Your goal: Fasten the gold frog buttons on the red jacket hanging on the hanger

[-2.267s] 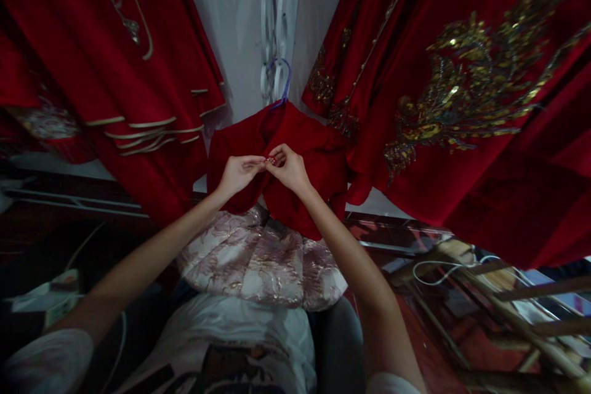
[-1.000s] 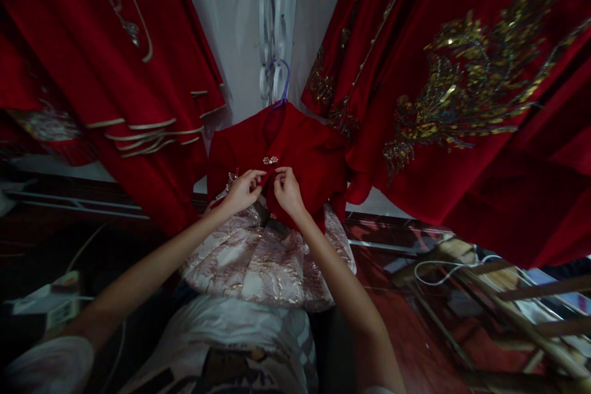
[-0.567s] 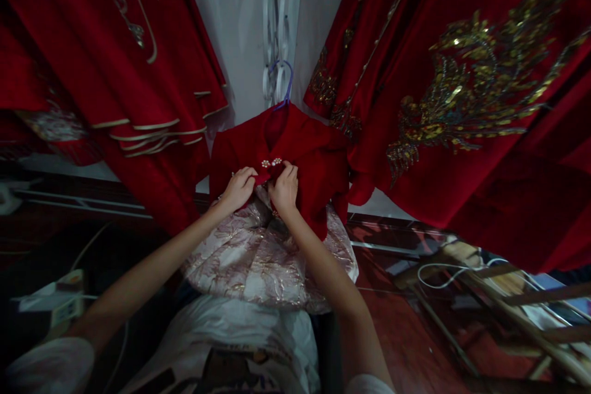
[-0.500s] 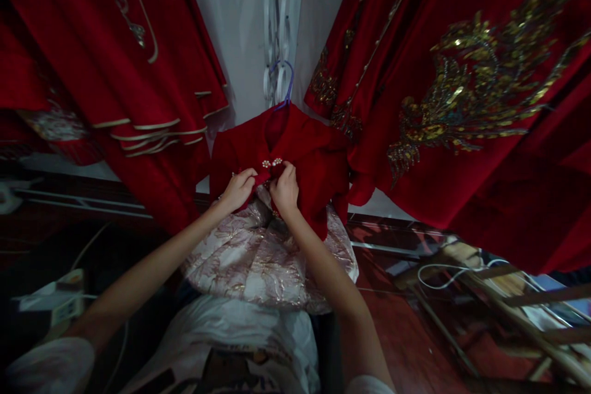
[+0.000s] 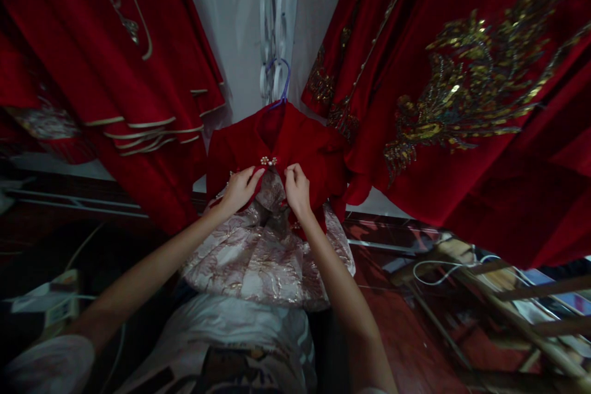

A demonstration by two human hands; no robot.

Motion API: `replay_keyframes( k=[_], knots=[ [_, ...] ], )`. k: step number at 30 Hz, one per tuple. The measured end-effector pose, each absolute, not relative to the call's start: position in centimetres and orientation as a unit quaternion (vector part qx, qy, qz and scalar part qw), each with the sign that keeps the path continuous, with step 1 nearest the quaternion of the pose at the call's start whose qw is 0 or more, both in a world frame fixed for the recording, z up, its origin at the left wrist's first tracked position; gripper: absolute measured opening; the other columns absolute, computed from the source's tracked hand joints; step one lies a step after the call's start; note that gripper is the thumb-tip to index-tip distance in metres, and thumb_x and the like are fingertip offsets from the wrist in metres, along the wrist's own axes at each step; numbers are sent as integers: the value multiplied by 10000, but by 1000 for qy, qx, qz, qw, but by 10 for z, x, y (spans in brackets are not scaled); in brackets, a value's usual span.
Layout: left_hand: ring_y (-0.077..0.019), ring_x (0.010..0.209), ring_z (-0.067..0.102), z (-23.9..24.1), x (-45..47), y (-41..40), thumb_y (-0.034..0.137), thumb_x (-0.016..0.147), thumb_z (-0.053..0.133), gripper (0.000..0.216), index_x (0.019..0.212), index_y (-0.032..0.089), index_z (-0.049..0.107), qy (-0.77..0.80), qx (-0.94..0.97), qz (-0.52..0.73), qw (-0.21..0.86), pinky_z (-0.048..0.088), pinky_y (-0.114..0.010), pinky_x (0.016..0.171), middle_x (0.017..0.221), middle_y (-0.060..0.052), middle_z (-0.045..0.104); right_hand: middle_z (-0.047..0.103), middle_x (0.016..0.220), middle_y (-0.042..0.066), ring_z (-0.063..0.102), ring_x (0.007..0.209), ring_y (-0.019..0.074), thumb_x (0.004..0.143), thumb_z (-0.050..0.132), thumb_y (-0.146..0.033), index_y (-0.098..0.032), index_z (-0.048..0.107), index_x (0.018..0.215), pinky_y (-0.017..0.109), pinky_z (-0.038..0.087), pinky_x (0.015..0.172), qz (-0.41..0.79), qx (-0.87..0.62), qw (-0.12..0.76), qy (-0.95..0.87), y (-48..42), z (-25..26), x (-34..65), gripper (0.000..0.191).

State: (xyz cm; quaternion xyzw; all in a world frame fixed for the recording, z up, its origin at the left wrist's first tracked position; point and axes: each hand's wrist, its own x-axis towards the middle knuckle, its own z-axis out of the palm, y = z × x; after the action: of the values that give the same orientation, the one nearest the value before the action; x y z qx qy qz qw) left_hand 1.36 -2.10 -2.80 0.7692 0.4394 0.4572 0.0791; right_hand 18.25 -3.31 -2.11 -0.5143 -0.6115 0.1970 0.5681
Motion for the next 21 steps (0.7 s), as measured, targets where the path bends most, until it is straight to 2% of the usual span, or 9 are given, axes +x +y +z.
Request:
replay_keyframes(
  k=[2, 4, 5, 7, 9, 12, 14, 18, 21],
  knots=[
    [-161, 634, 592, -28, 13, -23, 395, 964, 391, 288, 879, 179, 561, 462, 756, 457, 75, 380, -247, 613, 686, -22, 597, 545, 756, -21, 560, 662, 153, 812, 488, -398, -230, 431, 920, 251, 425, 640, 175, -512, 548, -638, -40, -18, 181, 207],
    [-158, 641, 608, -26, 12, -25, 372, 963, 402, 246, 1044, 184, 539, 463, 751, 463, 88, 391, -239, 610, 763, -26, 634, 578, 898, 16, 605, 771, 190, 728, 604, -373, -227, 391, 1053, 283, 461, 688, 135, -502, 519, -678, -45, -17, 179, 415],
    [-153, 661, 619, -25, 11, -25, 358, 965, 397, 251, 1117, 197, 516, 455, 752, 467, 97, 403, -235, 623, 836, -31, 657, 577, 976, 46, 613, 849, 215, 699, 627, -346, -220, 372, 1103, 303, 474, 717, 113, -497, 504, -697, -47, -18, 179, 494],
    [-141, 686, 632, -23, 10, -26, 345, 973, 374, 267, 1177, 229, 500, 441, 759, 467, 110, 419, -230, 650, 949, -30, 678, 553, 1090, 97, 596, 977, 246, 700, 607, -291, -204, 354, 1163, 335, 489, 763, 79, -490, 482, -722, -50, -19, 181, 535],
    [-139, 663, 630, -20, 8, -26, 367, 974, 366, 273, 1152, 246, 534, 447, 761, 457, 110, 416, -230, 636, 934, -20, 691, 545, 1122, 109, 583, 1020, 242, 742, 545, -244, -201, 379, 1171, 349, 497, 799, 57, -495, 472, -727, -51, -19, 184, 463],
    [-149, 654, 627, -18, 6, -24, 426, 946, 422, 279, 1068, 237, 587, 465, 753, 455, 99, 394, -227, 606, 833, -17, 690, 568, 1061, 81, 583, 979, 224, 789, 482, -211, -216, 463, 1115, 361, 500, 829, 26, -515, 465, -720, -53, -15, 191, 327],
    [-146, 628, 609, -18, 6, -23, 460, 920, 463, 284, 991, 225, 605, 470, 751, 453, 93, 368, -223, 581, 741, -7, 664, 565, 1043, 76, 577, 948, 220, 795, 477, -201, -219, 483, 1142, 363, 505, 822, 3, -526, 468, -710, -55, -9, 196, 348],
    [-116, 499, 501, -20, 7, -23, 497, 898, 477, 325, 803, 204, 580, 469, 760, 440, 94, 302, -217, 524, 551, 35, 539, 491, 1171, 110, 533, 1008, 241, 796, 487, -183, -242, 479, 1259, 358, 510, 776, -66, -538, 463, -702, -61, -1, 203, 467],
    [-102, 483, 471, -21, 7, -24, 485, 895, 478, 336, 732, 198, 543, 461, 762, 444, 98, 289, -216, 523, 530, 44, 510, 497, 1099, 110, 500, 1034, 263, 788, 502, -176, -233, 585, 1100, 374, 480, 822, -119, -538, 424, -719, -62, 1, 207, 328]
  ],
)
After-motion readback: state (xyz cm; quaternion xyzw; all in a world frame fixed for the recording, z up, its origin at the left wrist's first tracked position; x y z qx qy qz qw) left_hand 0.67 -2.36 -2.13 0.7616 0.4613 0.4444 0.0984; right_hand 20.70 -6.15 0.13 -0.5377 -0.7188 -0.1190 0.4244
